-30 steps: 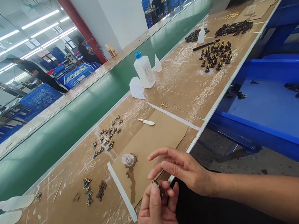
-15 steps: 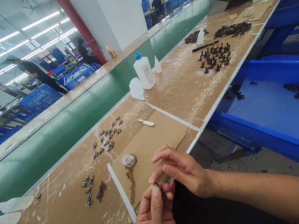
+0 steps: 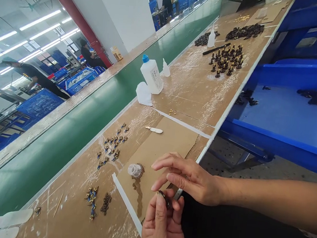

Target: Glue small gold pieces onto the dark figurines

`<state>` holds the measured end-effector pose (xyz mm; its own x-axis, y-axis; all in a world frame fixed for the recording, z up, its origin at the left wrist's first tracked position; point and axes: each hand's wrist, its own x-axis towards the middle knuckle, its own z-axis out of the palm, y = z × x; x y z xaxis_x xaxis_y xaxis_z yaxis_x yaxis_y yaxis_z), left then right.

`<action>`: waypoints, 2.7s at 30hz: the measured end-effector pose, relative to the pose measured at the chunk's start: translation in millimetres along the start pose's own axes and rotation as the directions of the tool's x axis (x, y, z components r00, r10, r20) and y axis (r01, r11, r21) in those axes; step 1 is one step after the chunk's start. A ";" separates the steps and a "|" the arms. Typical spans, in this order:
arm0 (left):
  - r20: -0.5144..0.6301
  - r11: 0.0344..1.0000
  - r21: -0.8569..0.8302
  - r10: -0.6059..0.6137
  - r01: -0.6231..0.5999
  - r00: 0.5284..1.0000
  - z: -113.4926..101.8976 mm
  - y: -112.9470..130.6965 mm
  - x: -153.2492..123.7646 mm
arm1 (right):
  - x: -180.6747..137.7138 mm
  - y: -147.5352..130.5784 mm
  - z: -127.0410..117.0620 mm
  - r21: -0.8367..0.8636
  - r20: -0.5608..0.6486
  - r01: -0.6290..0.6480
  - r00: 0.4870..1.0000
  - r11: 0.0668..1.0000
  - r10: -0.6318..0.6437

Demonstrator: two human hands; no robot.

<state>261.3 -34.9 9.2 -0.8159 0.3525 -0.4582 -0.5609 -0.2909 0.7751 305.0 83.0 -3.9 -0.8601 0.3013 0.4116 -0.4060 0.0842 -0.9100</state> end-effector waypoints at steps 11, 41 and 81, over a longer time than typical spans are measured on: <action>0.021 0.991 0.066 0.115 -0.116 0.993 -8.0 -6.2 0.7 | -4.9 2.5 1.8 0.054 0.005 -0.047 0.999 0.997 0.047; -0.031 1.000 0.015 0.021 -0.020 0.999 -7.7 1.3 0.5 | -6.0 1.0 10.1 0.394 0.000 -0.312 0.941 0.864 0.339; 0.033 0.767 0.363 0.558 -0.530 0.829 -14.6 -28.3 -4.8 | -9.0 6.3 -6.2 -0.156 0.004 0.146 0.989 0.977 -0.147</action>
<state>279.0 -41.4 -16.8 -0.9850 0.1589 0.0665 0.0531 -0.0871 0.9948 312.1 86.8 -13.7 -0.7926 0.2815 0.5408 -0.4736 0.2744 -0.8369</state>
